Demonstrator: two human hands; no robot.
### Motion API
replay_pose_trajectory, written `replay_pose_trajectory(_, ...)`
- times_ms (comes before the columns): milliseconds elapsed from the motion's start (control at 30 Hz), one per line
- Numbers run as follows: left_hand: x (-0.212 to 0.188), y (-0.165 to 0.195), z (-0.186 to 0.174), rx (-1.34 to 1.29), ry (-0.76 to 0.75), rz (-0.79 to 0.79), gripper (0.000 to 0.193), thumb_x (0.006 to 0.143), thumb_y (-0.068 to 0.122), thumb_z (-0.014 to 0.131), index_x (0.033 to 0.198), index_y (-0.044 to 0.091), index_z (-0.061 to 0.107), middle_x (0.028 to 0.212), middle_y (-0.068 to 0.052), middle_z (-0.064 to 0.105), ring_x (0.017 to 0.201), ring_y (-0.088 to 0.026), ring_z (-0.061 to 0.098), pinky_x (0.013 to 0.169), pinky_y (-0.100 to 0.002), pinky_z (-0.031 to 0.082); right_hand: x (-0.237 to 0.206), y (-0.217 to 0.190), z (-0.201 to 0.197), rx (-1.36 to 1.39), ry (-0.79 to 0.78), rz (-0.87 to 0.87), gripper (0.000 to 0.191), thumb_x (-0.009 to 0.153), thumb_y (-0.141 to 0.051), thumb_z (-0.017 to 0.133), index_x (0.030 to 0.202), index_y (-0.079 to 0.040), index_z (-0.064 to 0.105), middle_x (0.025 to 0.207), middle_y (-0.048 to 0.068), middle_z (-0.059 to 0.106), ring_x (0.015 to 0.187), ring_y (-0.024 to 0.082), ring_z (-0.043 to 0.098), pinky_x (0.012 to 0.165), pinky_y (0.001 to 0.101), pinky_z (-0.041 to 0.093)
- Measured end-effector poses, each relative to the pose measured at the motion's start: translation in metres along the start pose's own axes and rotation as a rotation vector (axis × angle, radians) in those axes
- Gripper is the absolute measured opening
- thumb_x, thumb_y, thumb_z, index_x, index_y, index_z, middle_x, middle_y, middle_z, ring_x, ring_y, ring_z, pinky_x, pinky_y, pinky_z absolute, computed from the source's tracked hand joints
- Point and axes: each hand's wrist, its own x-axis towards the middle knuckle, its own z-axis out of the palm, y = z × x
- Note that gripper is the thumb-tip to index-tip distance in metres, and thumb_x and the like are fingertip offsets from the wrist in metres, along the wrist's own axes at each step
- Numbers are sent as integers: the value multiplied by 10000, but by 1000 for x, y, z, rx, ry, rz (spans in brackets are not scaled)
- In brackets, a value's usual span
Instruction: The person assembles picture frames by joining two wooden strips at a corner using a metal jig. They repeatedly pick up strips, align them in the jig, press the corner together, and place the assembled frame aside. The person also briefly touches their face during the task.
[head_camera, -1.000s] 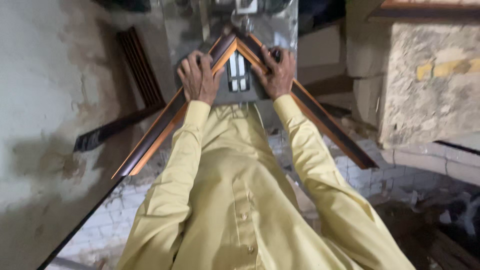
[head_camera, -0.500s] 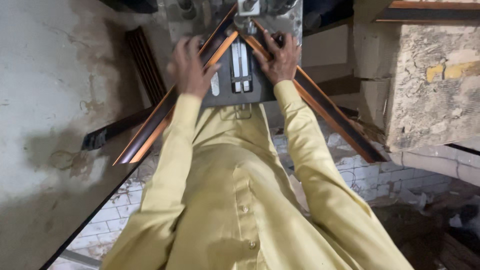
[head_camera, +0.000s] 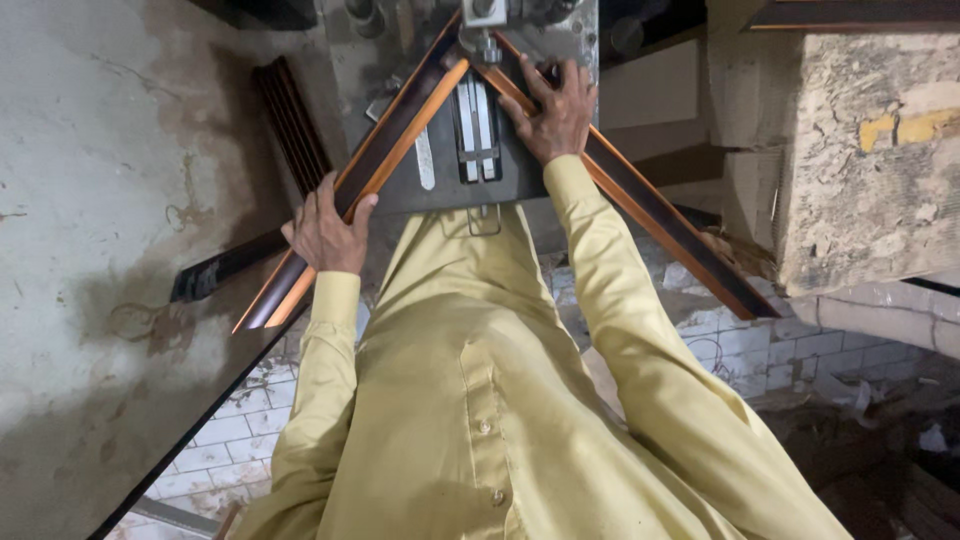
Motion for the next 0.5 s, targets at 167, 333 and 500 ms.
replay_pose_trajectory(167, -5, -3, 2, 2, 37, -16, 703, 923, 708, 706, 1333, 138, 658, 1163, -151, 737, 1052, -360, 677, 886, -503, 405, -2, 3, 4, 1, 17, -5, 609, 879, -555, 845, 1387, -257, 689, 1178, 91, 572, 1072, 304, 522, 891, 477, 408)
replay_pose_trajectory(333, -7, 0, 1, -19, 22, -66, 706, 868, 714, 727, 1304, 161, 673, 1158, -127, 749, 1053, -358, 684, 889, -501, 411, -6, 3, 7, -8, -5, 17, 613, 891, -613, 819, 1385, -274, 687, 1128, 115, 565, 1033, 320, 516, 899, 486, 419)
replay_pose_trajectory(500, -1, 3, 1, -4, 47, -55, 691, 868, 705, 738, 1283, 155, 684, 1136, -119, 750, 1039, -350, 687, 858, -503, 409, -6, 0, 6, -3, 65, -17, 621, 865, -597, 808, 1378, -268, 686, 1168, 113, 581, 1081, 326, 526, 911, 494, 414)
